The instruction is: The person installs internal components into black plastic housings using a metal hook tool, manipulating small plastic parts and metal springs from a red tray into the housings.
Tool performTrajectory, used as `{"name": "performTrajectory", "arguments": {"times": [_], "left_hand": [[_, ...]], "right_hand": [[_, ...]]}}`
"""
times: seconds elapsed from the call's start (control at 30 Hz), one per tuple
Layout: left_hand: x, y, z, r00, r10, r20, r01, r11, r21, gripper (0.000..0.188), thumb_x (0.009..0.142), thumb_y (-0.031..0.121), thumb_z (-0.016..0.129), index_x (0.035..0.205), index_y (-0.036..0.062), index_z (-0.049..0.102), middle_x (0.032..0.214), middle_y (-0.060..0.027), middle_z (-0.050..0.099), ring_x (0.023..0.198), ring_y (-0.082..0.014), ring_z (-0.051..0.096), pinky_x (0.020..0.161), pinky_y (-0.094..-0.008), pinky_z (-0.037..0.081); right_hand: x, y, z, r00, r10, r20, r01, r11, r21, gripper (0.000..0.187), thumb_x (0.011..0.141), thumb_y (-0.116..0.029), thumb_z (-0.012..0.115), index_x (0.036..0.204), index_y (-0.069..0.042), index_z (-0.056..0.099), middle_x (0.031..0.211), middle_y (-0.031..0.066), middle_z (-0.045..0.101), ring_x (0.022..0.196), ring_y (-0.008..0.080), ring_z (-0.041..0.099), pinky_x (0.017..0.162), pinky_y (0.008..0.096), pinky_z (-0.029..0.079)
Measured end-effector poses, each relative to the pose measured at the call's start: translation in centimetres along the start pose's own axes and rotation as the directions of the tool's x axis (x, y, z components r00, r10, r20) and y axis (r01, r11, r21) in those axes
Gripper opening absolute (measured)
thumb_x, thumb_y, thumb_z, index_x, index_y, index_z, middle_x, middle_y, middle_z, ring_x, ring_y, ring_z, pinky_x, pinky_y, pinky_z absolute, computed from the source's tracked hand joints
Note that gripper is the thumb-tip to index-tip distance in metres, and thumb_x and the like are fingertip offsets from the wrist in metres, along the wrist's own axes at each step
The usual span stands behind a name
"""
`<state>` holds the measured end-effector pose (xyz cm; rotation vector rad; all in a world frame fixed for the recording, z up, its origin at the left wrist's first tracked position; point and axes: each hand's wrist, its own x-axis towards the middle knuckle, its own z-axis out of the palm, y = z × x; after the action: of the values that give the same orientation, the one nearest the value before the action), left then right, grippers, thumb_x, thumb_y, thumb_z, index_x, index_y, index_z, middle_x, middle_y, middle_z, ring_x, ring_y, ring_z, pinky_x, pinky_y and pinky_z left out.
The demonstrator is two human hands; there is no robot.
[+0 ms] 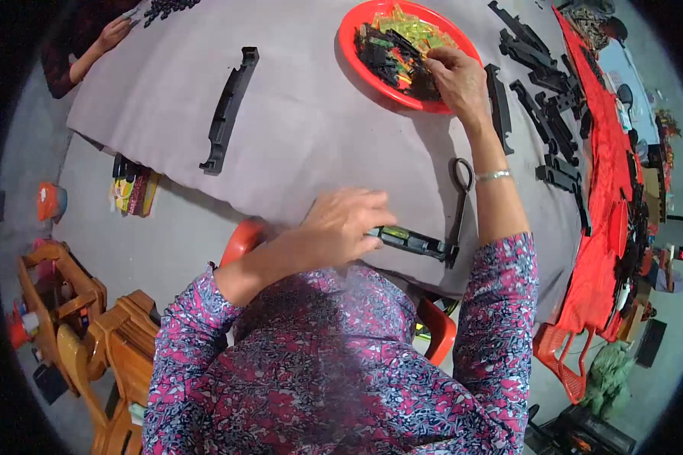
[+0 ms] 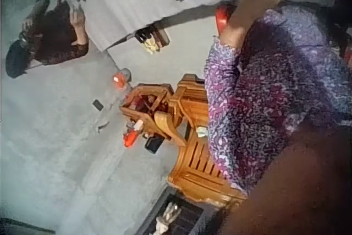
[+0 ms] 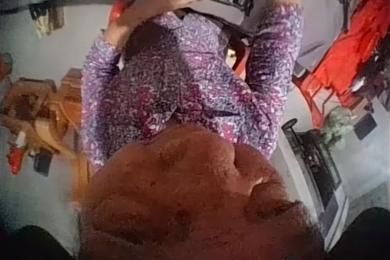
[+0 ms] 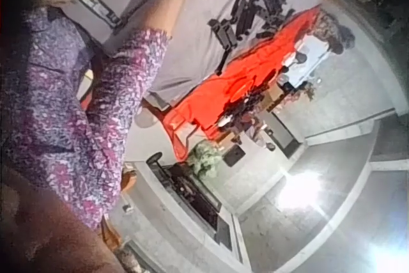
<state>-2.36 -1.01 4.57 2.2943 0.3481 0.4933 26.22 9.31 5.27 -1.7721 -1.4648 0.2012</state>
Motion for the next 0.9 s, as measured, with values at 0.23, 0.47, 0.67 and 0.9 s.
{"name": "performTrajectory", "arguments": {"times": [0.23, 0.47, 0.67, 0.9], "left_hand": [[-0.1, -0.5, 0.6, 1.000, 0.004, -0.009, -0.004, 1.000, 0.007, 0.035, 0.068, 0.016, 0.078, 0.101, 0.0079, 0.067, 0.088, -0.0090, 0.054, 0.089, -0.0292, 0.059, 0.076, -0.0430, 0.046], [-0.2, -0.4, 0.6, 1.000, 0.015, -0.017, -0.014, 1.000, 0.025, 0.035, 0.067, 0.017, 0.079, 0.100, 0.0097, 0.066, 0.089, -0.0082, 0.054, 0.090, -0.0282, 0.059, 0.076, -0.0430, 0.047], [-0.3, -0.1, 0.6, 1.000, -0.020, -0.016, 0.020, 1.000, 0.014, 0.034, 0.068, 0.018, 0.078, 0.098, 0.0094, 0.067, 0.088, -0.0084, 0.053, 0.088, -0.0289, 0.058, 0.074, -0.0437, 0.046], [0.0, -0.2, 0.0, 1.000, -0.013, 0.012, 0.013, 1.000, 0.004, 0.036, 0.069, 0.017, 0.077, 0.102, 0.0063, 0.066, 0.089, -0.0105, 0.053, 0.088, -0.0313, 0.058, 0.075, -0.0437, 0.046]], "right_hand": [[3.5, 0.9, 2.9, 0.970, -0.232, 0.073, 0.242, 0.896, -0.372, 0.027, 0.077, -0.028, 0.074, 0.095, -0.009, 0.076, 0.084, 0.0168, 0.072, 0.083, 0.0352, 0.069, 0.078, 0.0441, 0.055], [3.5, 0.2, 1.9, 0.966, -0.051, 0.254, 0.138, 0.931, -0.339, 0.023, 0.074, -0.027, 0.076, 0.088, -0.008, 0.075, 0.081, 0.0147, 0.071, 0.079, 0.0305, 0.069, 0.074, 0.0409, 0.054], [1.0, -0.8, 1.6, 0.948, 0.027, 0.316, 0.083, 0.940, -0.330, 0.020, 0.073, -0.024, 0.075, 0.087, -0.010, 0.075, 0.080, 0.0125, 0.071, 0.078, 0.0260, 0.068, 0.073, 0.0371, 0.054], [0.1, -1.4, -0.4, 0.987, 0.105, 0.118, -0.093, 0.990, -0.103, 0.021, 0.078, -0.023, 0.071, 0.089, -0.006, 0.076, 0.084, 0.0111, 0.073, 0.076, 0.0186, 0.069, 0.072, 0.0316, 0.053]]}}
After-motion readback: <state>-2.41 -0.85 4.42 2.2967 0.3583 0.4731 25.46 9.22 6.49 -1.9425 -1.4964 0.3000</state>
